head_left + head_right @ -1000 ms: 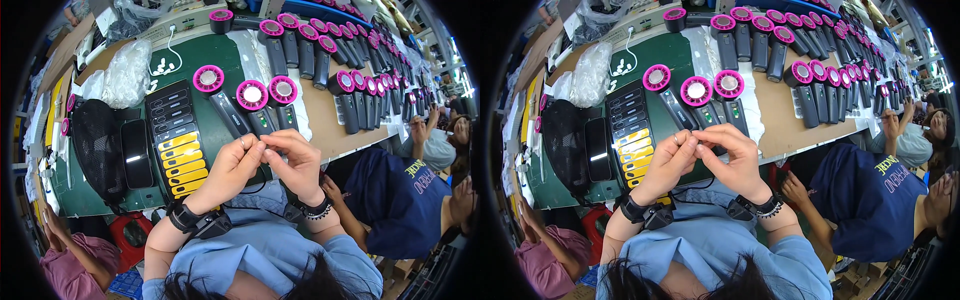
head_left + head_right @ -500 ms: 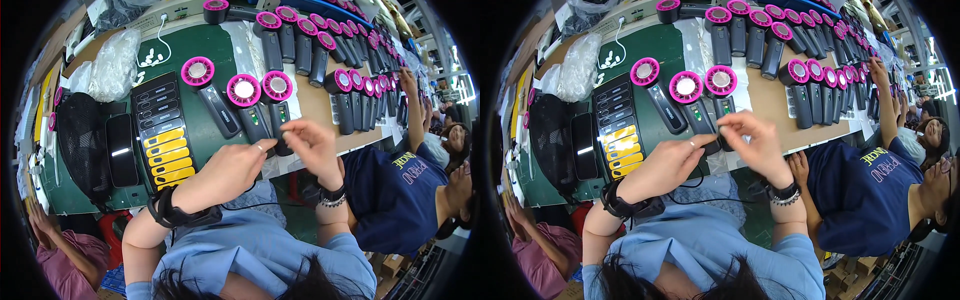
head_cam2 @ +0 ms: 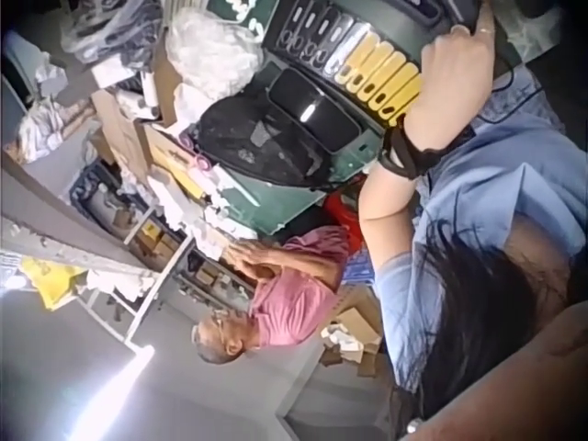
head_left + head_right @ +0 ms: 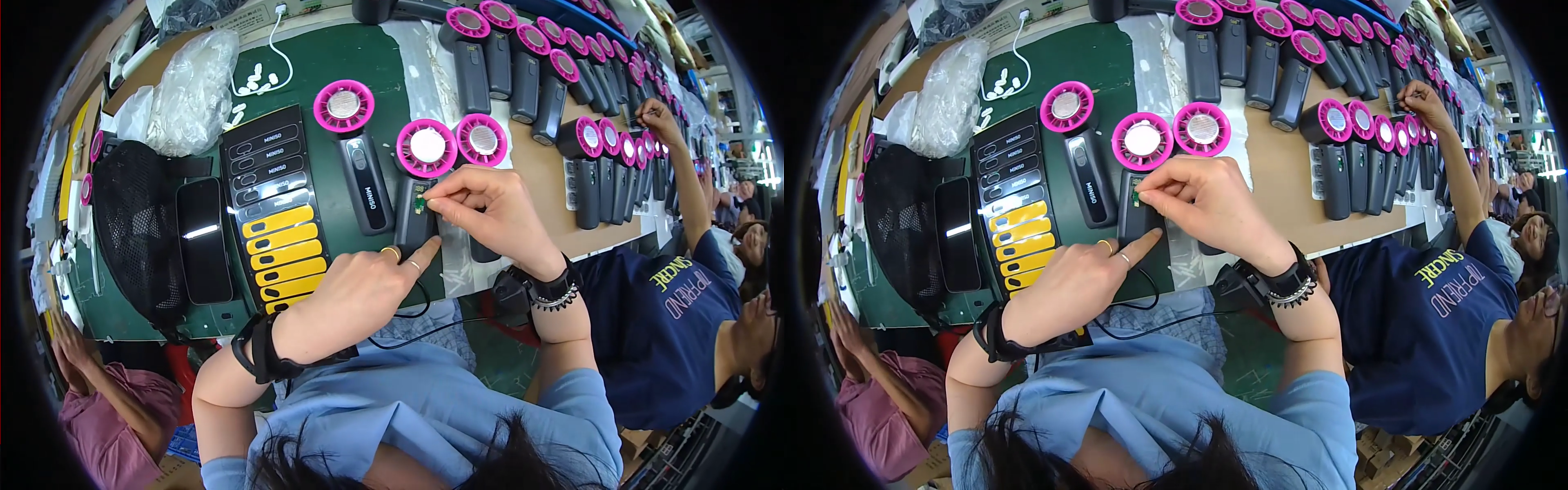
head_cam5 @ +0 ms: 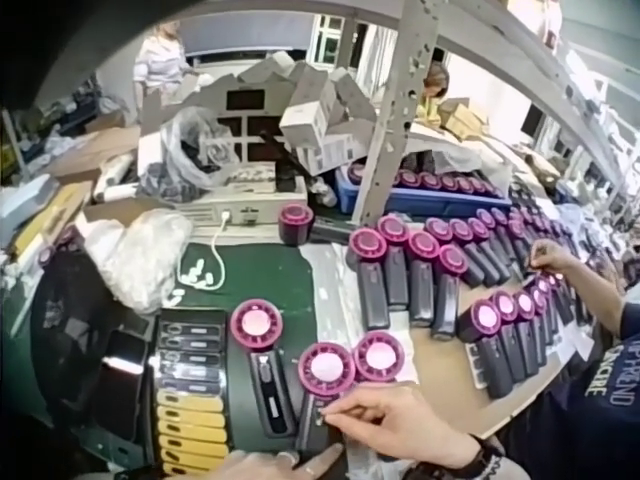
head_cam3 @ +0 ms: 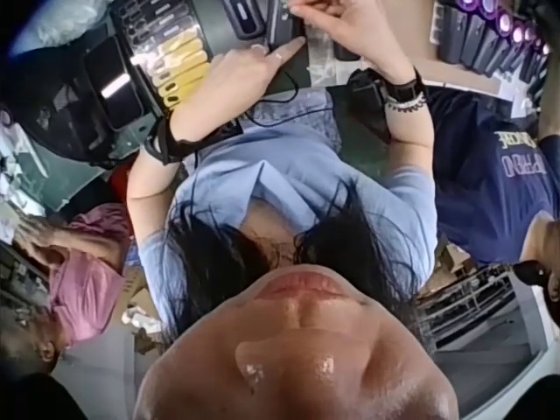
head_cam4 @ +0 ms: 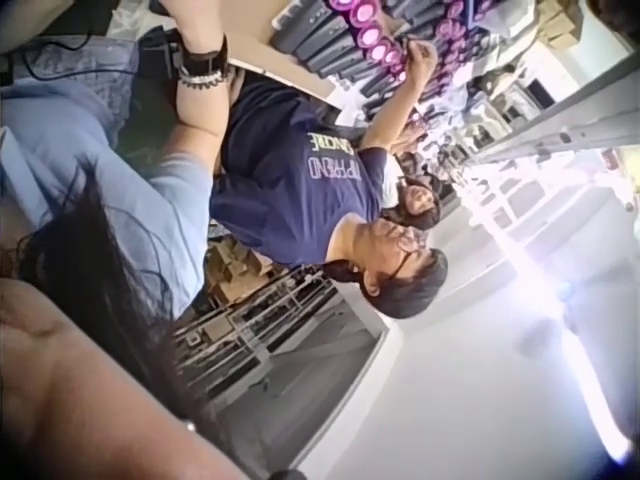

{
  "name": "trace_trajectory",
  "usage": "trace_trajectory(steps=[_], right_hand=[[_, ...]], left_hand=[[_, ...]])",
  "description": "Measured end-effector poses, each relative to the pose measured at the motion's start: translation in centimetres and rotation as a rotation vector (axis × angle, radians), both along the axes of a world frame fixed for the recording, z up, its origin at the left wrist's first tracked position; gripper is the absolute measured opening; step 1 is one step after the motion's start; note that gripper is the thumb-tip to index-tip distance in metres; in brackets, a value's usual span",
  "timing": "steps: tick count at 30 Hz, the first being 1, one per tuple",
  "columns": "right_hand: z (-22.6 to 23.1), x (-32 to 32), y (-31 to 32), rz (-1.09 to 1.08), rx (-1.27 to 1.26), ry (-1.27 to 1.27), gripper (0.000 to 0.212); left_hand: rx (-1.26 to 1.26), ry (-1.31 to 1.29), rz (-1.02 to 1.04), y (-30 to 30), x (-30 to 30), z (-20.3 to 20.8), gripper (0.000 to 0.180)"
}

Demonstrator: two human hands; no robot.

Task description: The person picks up small black components and presses them into the slots on the handles of several handheld fans. They repeat this process for each fan, occasionally picking one up to check the fit of the component.

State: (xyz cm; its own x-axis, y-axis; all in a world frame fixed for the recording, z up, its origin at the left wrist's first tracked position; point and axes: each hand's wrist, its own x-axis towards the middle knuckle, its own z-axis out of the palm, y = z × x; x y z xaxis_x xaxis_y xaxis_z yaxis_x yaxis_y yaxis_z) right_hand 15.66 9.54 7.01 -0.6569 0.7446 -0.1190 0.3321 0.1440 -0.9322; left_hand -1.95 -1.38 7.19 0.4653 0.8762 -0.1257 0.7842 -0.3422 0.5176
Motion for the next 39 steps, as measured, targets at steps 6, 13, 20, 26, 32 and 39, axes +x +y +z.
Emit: trace_trajectory(steps=[6,13,20,26,32,39], right_hand=[[-0.6,-0.8,0.0,-0.001,0.050,0.000,0.008],[-0.5,-1.2,-0.6,-0.053,0.054,-0.020,0.007],[-0.7,-1.4,-1.3,-0.076,0.377,-0.033,0.009],[-1.1,-1.6,-2.0,-0.080,0.589,-0.065,0.014],[-1.6,-1.4,-2.1,-0.081,0.629,-0.062,0.019],[-1.9,-1.1,-2.2,-0.075,0.628,-0.056,0.024]], left_hand=[[0.046,-0.017,0.047,-0.5,-1.3,0.4,0.063],[0.063,0.035,0.077,-0.7,-2.1,-0.2,0.064],[0.050,0.056,0.071,-0.8,-2.1,-0.2,0.064],[0.062,0.047,0.061,-0.8,-2.2,-0.3,0.064],[0.091,0.062,0.094,0.0,-2.3,-0.2,0.066],[0.157,0.156,0.087,0.9,-2.5,-0.1,0.067]])
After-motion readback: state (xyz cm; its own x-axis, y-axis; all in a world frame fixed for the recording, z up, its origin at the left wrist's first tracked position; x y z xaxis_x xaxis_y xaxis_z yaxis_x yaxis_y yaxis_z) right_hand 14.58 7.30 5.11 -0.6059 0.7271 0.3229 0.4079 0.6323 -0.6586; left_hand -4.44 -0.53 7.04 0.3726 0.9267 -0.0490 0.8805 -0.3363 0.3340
